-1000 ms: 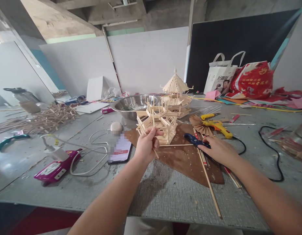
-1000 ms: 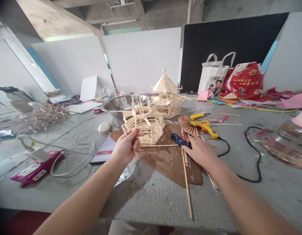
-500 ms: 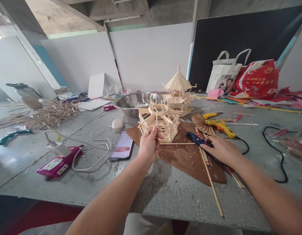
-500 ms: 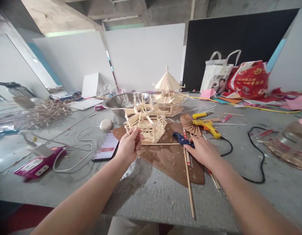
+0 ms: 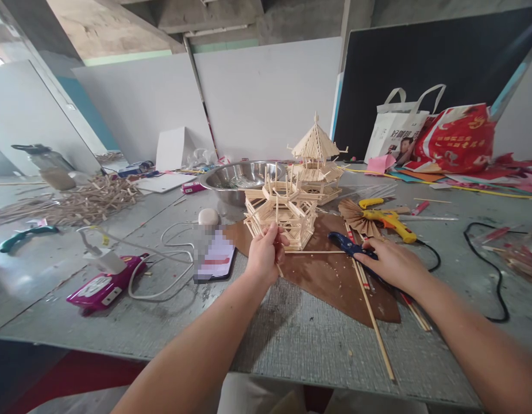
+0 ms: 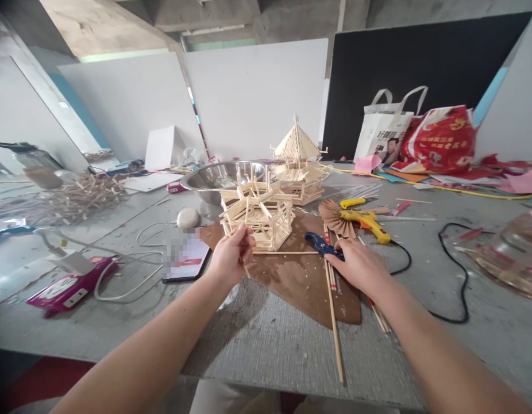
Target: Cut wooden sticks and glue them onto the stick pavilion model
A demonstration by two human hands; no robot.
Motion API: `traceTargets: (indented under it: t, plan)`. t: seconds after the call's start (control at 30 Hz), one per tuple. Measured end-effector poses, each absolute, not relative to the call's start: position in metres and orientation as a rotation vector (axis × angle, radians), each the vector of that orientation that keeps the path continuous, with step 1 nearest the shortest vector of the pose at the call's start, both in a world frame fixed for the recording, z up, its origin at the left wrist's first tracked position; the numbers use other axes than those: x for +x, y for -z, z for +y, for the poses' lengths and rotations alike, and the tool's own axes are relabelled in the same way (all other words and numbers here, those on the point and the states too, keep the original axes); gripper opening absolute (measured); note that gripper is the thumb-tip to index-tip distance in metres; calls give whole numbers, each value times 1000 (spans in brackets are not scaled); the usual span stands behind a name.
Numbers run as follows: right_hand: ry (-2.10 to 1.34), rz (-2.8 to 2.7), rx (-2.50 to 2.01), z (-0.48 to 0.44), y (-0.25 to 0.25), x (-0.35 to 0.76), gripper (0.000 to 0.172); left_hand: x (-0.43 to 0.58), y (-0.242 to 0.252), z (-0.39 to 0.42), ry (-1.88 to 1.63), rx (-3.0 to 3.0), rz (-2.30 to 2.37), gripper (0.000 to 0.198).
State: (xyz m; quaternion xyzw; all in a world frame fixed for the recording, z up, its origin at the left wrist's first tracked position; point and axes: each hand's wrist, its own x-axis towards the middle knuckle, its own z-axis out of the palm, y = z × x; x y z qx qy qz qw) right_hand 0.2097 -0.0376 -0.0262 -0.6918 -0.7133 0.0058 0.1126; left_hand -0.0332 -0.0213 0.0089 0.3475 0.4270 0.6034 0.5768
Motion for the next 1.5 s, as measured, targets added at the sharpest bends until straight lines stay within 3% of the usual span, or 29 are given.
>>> traceTargets:
  t: [1.5]
  plan:
    - [-32, -2093, -2057, -39, 22, 208, 34, -32, -5, -20, -1384, 773, 995, 26]
